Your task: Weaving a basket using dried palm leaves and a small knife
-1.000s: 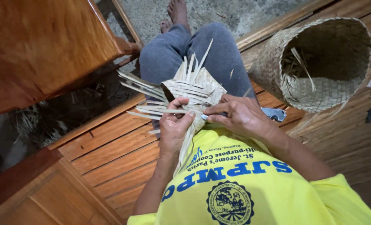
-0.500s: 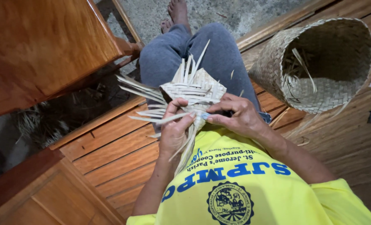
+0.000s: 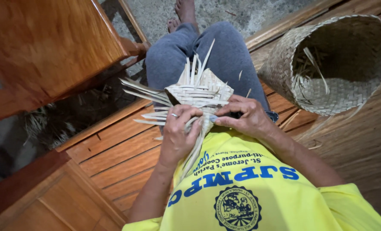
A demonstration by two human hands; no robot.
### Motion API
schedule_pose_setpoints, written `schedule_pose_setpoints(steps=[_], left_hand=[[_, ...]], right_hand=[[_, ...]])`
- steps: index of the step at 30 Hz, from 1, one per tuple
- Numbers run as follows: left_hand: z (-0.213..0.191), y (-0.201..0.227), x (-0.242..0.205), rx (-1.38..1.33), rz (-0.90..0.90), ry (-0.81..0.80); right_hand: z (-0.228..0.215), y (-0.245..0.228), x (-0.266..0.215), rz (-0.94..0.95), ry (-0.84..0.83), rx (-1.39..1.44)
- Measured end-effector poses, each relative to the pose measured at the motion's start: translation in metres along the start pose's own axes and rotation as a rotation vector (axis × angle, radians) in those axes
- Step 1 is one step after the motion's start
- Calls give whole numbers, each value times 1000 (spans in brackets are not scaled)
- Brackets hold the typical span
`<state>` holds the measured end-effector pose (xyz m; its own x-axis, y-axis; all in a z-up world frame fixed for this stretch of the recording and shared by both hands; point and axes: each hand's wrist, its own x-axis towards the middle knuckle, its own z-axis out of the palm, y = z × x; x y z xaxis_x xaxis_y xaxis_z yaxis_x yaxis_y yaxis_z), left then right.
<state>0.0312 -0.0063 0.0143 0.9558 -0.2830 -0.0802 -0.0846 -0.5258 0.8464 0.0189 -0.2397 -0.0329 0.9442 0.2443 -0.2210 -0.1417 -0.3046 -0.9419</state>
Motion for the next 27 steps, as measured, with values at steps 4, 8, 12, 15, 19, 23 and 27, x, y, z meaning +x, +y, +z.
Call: schedule_pose_setpoints(steps=[4,8,12,15,19,23,27], left_hand=[[-7,-28,4,-32,164,-134],[-17,-32,21,-162,240,-282],[-16,-44,32,-560,57,-361],[-2,-60,32,-802,-59,-311],[11,-69,26,-893,-138,-326],[13,-74,23,-853,-117,-351],[11,-77,21,-830,-167,-379]], right_hand=[[-8,2,1,-24,-6,16],[-11,-4,3,-52,-36,56],[-8,0,1,-65,-33,112],[-9,6,1,-52,-21,153],[-10,7,4,-76,-20,149],[-9,5,6,-68,-51,152],[-9,8,6,-62,-63,158]])
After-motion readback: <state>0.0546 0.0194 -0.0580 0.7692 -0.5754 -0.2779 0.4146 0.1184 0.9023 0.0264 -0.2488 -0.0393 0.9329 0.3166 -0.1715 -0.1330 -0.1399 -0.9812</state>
